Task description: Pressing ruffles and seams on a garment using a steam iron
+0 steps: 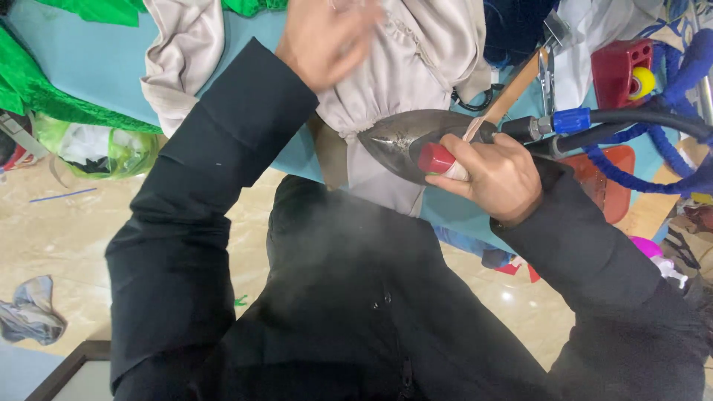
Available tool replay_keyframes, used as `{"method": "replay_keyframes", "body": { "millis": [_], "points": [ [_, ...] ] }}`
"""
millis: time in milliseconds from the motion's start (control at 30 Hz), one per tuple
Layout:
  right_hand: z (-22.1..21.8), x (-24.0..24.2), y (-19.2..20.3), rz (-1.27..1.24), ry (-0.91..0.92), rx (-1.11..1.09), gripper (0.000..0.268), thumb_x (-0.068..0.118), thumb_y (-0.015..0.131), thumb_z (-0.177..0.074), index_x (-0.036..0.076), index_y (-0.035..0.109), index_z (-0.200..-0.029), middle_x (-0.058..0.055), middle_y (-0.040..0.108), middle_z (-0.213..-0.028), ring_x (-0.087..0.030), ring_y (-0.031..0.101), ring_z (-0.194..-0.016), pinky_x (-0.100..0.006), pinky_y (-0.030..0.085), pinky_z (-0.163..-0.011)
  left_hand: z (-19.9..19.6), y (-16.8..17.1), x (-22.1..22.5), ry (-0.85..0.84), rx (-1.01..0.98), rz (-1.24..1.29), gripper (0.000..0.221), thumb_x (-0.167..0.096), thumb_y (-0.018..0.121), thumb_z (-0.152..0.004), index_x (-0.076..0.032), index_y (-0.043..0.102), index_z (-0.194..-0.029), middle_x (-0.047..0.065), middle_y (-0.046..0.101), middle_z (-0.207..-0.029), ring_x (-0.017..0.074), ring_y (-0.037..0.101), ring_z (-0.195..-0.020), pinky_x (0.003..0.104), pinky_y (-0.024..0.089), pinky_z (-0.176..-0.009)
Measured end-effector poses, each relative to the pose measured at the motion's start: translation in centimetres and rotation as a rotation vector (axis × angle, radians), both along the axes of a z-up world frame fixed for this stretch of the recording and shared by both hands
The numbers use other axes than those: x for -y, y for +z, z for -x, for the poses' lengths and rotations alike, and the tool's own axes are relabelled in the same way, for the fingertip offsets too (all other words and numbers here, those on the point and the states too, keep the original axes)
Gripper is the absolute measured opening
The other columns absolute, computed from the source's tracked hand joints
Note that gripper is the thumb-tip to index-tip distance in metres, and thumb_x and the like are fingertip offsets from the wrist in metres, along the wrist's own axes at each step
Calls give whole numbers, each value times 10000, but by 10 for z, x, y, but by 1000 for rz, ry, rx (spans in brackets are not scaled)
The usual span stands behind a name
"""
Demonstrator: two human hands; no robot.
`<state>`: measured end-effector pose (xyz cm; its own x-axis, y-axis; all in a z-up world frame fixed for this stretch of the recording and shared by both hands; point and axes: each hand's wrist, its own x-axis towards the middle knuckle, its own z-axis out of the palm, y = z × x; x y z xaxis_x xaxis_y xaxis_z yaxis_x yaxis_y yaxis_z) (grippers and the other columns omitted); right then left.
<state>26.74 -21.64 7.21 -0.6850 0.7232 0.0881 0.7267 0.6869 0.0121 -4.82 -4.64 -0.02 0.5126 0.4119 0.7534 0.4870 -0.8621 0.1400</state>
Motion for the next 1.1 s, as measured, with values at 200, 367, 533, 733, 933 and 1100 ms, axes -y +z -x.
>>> {"method": "replay_keyframes", "body": {
  "millis": [200,367,533,733,933,1100],
  "points": [
    [15,-4,2,-39,4,18,645,694,767,-923,123,608,-1177,56,491,-557,-135,540,-513,-306,461,-703,6,-34,-5,-166,-379,-83,179,-429,687,-1142,-357,750,-1293,-16,533,-1588,251,523,-1373,451,373,-1075],
    [11,-6,1,-46,-12,17,547,643,757,-982,126,618,-1088,59,451,-554,-152,464,-506,-285,425,-664,15,-50,-17,-121,-462,47,385,-322,625,-1115,-405,722,-1477,35,395,-1707,331,560,-1312,476,391,-1025],
    [12,-6,6,-14,-25,42,623,693,755,-938,117,627,-1139,46,515,-572,-155,586,-555,-302,416,-664,13,-56,-20,-205,-356,173,371,-257,643,-1094,-327,784,-1431,16,380,-1693,306,526,-1290,444,447,-966],
    [39,-21,8,-52,13,21,614,665,782,-969,100,632,-1155,42,486,-557,-140,518,-487,-297,394,-614,13,-52,-23,-326,-306,344,363,-143,642,-1120,-212,765,-1455,102,394,-1671,336,420,-1448,527,400,-995],
    [37,-23,6,-73,-58,25,565,655,783,-972,124,646,-1109,54,532,-595,-152,547,-546,-300,477,-674,12,-49,-19,-279,-319,450,380,-177,594,-1118,-291,758,-1442,60,368,-1678,366,438,-1377,541,389,-932],
    [-7,-15,-1,-44,-185,56,556,686,759,-961,159,647,-1099,6,595,-600,-192,612,-562,-334,521,-720,12,-52,-17,-270,-308,427,396,-161,590,-1100,-304,764,-1426,74,402,-1661,383,481,-1318,530,395,-910]
  ]
}}
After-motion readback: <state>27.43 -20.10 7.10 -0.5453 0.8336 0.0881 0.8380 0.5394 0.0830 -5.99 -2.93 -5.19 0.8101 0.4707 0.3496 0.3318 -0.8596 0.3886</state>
